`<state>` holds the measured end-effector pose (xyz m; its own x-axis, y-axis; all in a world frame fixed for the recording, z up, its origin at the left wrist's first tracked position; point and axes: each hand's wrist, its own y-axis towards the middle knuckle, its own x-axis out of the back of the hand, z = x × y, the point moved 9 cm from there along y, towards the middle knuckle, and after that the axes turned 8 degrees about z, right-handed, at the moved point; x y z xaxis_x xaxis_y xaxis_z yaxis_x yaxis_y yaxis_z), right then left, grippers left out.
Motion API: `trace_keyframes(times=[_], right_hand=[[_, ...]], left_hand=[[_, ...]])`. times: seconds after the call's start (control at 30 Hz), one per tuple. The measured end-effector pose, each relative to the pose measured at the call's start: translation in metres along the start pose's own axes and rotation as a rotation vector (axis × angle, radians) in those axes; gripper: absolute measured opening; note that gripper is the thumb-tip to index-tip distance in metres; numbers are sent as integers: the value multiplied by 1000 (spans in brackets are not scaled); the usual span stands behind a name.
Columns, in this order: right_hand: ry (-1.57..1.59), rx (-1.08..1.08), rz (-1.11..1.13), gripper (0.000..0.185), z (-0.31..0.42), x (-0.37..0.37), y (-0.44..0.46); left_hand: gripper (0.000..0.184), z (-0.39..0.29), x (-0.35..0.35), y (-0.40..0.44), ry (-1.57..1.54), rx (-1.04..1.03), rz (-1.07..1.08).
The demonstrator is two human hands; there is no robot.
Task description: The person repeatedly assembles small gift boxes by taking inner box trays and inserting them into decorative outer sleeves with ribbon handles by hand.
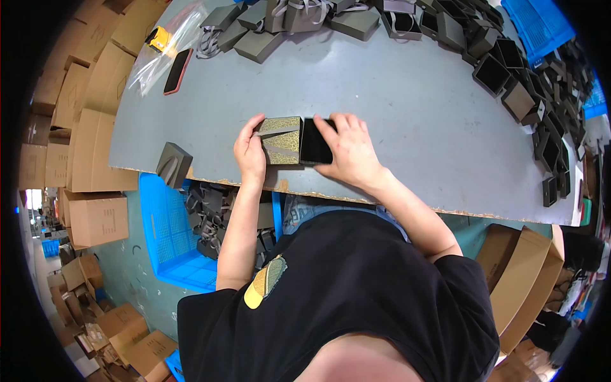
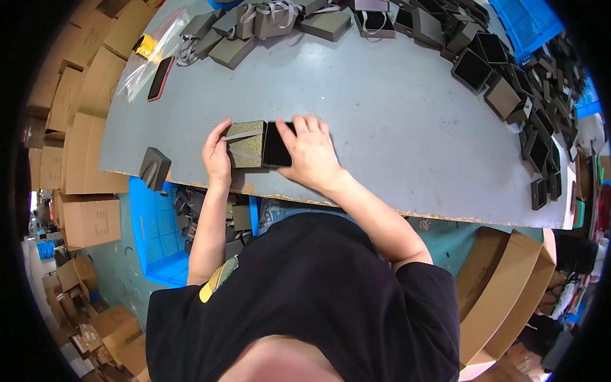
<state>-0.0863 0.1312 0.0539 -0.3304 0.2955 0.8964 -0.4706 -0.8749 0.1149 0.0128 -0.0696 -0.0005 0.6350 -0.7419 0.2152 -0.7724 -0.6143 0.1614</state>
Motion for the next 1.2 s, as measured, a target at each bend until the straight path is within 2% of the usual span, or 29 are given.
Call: trace_keyframes(times=[0.13, 0.3, 0.33, 0.5, 0.57, 0.67, 0.7, 0.73, 0.77, 0.83, 0.9, 0.97, 1.0, 1.07, 1.17, 1.2], right_hand=[[6, 87, -42, 92, 4, 0, -3], [52, 81, -33, 93, 0, 1, 6], [81, 83, -38, 93, 0, 2, 7], [347, 108, -55, 96, -3, -16, -3], [409, 108, -110, 93, 0, -15, -11], [564, 90, -277, 84, -12, -16, -10], [628, 78, -345, 81, -15, -13, -10], [564, 64, -315, 71, -11, -14, -11], [568, 52, -311, 71, -11, -16, -12], [571, 41, -297, 71, -12, -16, -7], [720, 100, -184, 70, 11, -30, -1], [1141, 77, -292, 66, -2, -34, 3], [1315, 39, -333, 65, -7, -41, 1], [1676, -31, -402, 64, -15, -54, -3], [1502, -16, -91, 61, -17, -20, 14], [1077, -149, -84, 48, -45, 3, 20]], left_hand=[[40, 3, -2, 2, -78, 75, -6], [40, -10, -2, 0, 85, -59, 45], [39, -15, -4, 2, 101, -94, 55], [38, -6, -11, 0, 15, 0, 101], [38, -8, -14, -1, -10, 40, 120], [37, -16, -18, -8, 112, -24, 119], [34, -17, -23, -14, 93, 39, 98], [34, -30, -30, -18, 177, -36, 135], [36, -42, -35, -21, 259, -112, 170], [67, -54, -46, -27, 395, -180, 327], [86, -65, -76, -42, 392, -231, 540], [102, -62, -72, -46, 332, -173, 546], [104, -68, -74, -48, 394, -252, 547], [101, -75, -73, -55, 591, -246, 585], [93, -96, -42, -52, 787, -159, 631], [97, -96, -21, -52, 928, -85, 666]])
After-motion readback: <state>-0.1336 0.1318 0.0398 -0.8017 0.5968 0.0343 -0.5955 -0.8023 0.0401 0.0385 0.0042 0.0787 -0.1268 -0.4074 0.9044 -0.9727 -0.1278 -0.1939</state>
